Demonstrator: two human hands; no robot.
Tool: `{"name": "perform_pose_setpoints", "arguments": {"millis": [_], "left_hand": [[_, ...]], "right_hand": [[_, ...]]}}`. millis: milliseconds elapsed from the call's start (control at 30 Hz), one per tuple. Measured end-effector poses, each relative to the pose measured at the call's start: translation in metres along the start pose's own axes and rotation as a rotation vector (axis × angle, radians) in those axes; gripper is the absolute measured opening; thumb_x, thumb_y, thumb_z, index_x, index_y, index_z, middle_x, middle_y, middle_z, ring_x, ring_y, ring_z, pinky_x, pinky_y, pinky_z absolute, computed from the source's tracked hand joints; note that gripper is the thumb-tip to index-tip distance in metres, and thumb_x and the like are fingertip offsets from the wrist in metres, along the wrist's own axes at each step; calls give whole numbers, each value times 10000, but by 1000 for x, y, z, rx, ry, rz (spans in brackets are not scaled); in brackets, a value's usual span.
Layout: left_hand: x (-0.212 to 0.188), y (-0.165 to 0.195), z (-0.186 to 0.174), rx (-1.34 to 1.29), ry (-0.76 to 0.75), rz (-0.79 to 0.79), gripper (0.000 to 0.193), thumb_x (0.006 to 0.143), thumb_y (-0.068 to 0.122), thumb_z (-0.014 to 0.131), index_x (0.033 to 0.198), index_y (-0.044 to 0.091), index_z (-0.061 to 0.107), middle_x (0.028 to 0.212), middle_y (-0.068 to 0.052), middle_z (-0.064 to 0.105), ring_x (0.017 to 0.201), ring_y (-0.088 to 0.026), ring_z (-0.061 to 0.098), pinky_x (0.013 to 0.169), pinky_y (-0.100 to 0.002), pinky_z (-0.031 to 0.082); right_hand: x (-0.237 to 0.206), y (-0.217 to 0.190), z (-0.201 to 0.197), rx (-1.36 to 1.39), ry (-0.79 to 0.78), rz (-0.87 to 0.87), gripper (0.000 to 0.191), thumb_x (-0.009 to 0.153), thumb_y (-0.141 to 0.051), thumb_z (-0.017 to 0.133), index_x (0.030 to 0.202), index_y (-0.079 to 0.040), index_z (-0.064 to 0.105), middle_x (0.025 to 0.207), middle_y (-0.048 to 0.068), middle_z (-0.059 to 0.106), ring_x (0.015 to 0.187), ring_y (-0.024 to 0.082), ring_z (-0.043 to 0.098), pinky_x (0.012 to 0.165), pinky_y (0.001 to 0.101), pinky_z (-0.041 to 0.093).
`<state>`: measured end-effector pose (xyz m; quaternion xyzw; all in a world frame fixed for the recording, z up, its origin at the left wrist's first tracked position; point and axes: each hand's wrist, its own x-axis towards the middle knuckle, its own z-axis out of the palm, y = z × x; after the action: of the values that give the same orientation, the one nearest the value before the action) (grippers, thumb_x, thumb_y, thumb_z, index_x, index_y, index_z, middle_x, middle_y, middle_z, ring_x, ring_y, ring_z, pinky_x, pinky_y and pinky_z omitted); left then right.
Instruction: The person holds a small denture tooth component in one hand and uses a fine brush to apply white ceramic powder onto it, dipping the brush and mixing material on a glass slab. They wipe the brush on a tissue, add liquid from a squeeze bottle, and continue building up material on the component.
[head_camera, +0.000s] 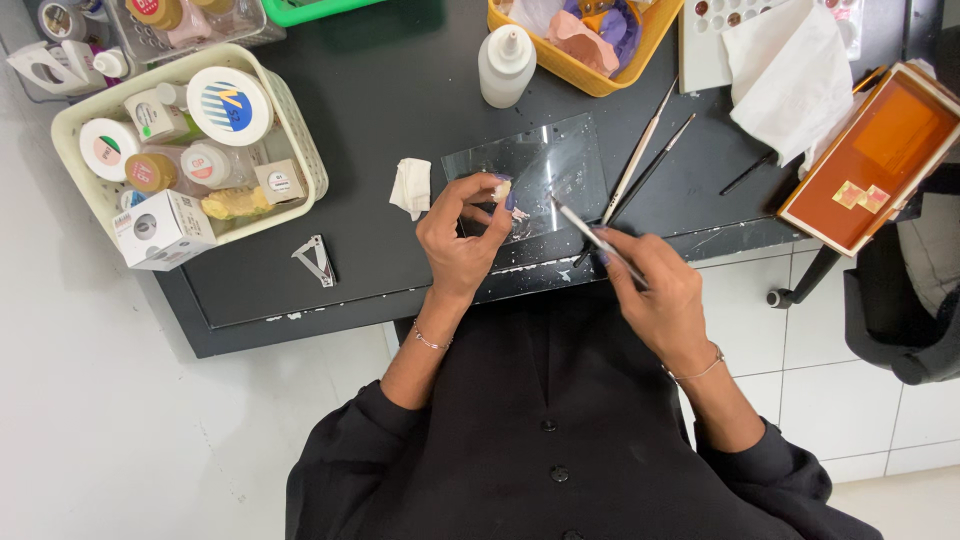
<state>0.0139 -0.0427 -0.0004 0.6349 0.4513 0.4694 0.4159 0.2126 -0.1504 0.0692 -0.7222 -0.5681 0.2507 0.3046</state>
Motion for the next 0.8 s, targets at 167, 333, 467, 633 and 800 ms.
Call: {"name": "perform_pose_setpoints", "arguments": {"millis": [167, 333, 467, 633, 800], "left_hand": [[1, 2, 0, -6, -7, 1, 230, 917, 36, 772, 1130, 19, 688, 1061, -98, 743, 920, -154, 760, 689, -230, 619], [0, 3, 0, 9, 1, -16, 225, 919, 30, 774, 1129, 18, 693, 1060, -88, 751, 896, -144, 765, 696, -233, 613], [0, 3, -1, -19, -10, -18, 230, 921, 23, 760, 1140, 17, 690, 1076, -91, 747, 933, -158, 768, 708, -236, 616], [2, 4, 0, -1, -17, 8, 230, 919, 27, 771, 1134, 21, 691, 1064, -87, 743, 922, -154, 767, 704, -232, 624], [1, 4, 0, 4, 1, -8, 226, 916, 32, 773, 1126, 19, 690, 1056, -91, 745, 908, -155, 766, 697, -233, 617]], "right_hand": [[6, 6, -8, 16, 109, 49, 225, 1013, -26, 701, 1234, -64, 708, 875, 66, 621, 715, 164, 616, 660, 298, 503], [-2, -1, -3, 16, -48, -11, 256, 942, -38, 729, 1197, -67, 733, 804, 68, 608, 669, 180, 585, 616, 309, 474], [-1, 1, -3, 15, -42, 21, 263, 940, -27, 726, 1199, -68, 746, 795, 76, 614, 630, 171, 564, 593, 311, 456], [8, 14, -14, -9, 80, 74, 249, 987, -31, 729, 1235, -58, 729, 790, 70, 598, 652, 147, 541, 602, 304, 447], [1, 6, -1, 38, -10, 67, 280, 950, -35, 727, 1229, -64, 726, 791, 64, 615, 633, 137, 556, 585, 296, 459]]}}
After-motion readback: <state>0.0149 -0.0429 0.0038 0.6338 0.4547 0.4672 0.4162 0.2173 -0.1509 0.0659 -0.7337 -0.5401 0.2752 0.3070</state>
